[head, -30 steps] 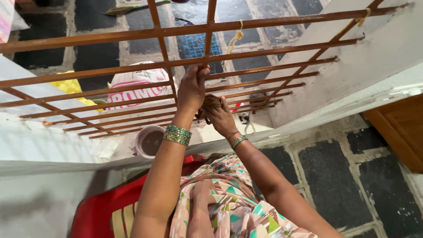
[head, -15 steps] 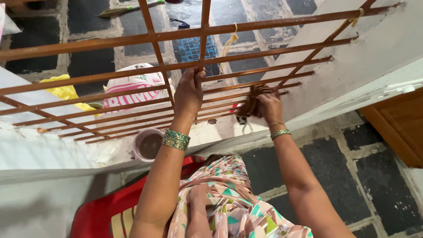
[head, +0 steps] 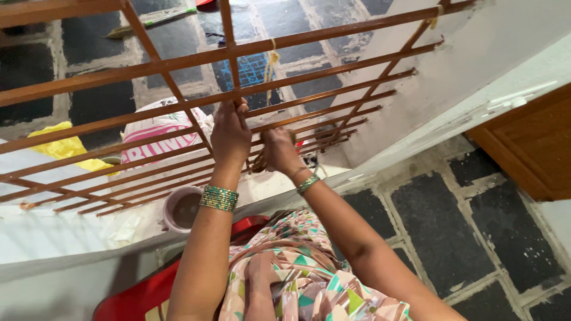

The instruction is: The person wipes the individual bars of a metal window grille with a brown cloth, moving from bar to bar across the structure.

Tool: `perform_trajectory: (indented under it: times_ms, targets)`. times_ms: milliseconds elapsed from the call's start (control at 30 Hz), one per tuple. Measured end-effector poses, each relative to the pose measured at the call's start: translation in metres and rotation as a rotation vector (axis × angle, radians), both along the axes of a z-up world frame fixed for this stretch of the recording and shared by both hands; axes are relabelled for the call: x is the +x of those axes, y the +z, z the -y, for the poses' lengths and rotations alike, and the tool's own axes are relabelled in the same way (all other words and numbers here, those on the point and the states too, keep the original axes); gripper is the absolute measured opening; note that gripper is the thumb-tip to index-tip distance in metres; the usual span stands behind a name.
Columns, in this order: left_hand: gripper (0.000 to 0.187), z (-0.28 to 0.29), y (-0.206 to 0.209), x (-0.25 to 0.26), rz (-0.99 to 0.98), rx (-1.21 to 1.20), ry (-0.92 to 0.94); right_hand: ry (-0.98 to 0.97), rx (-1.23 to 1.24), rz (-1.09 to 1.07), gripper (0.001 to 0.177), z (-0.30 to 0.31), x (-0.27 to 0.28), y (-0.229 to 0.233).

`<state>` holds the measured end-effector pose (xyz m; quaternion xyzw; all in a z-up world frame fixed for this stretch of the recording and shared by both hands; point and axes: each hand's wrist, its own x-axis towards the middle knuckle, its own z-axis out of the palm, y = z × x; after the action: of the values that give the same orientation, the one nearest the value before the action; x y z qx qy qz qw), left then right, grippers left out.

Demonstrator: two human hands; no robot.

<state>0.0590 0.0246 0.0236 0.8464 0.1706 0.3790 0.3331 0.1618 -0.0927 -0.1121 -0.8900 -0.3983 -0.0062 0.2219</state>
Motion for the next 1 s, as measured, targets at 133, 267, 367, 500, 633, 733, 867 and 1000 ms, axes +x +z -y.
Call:
perform_trajectory:
  times_ms: [133, 267, 367, 500, 633, 733, 867, 1000]
  targets:
    - [0.014, 0.002, 0.003, -0.002, -0.064, -0.069, 0.032, 0.205, 0.011, 0.297, 0.056, 0.008, -0.004, -0.001]
    - [0.015, 0.001, 0.009, -0.007, 0.013, -0.001, 0.020, 0.191, -0.167, 0.236, 0.062, 0.031, 0.030, 0.010]
    - [0.016, 0.003, 0.012, -0.008, -0.006, 0.022, 0.027, 0.053, -0.307, 0.014, 0.053, 0.067, 0.060, 0.025]
    - [0.017, 0.004, 0.016, -0.009, -0.077, 0.013, 0.017, -0.040, -0.409, -0.033, 0.040, 0.123, 0.116, 0.034]
    - [0.018, 0.005, 0.015, -0.007, -0.046, 0.031, 0.024, 0.030, -0.184, 0.207, 0.038, 0.141, 0.147, 0.007]
    - [0.018, 0.004, 0.008, -0.003, -0.044, 0.052, 0.037, -0.107, -0.222, 0.154, 0.025, 0.135, 0.150, -0.011]
    - [0.017, 0.005, 0.003, -0.001, -0.102, -0.026, 0.033, -0.149, -0.278, 0.084, 0.042, 0.120, 0.141, -0.024]
    - [0.014, 0.007, 0.003, 0.003, -0.053, 0.031, 0.043, -0.021, -0.070, 0.058, 0.056, 0.086, 0.095, -0.034]
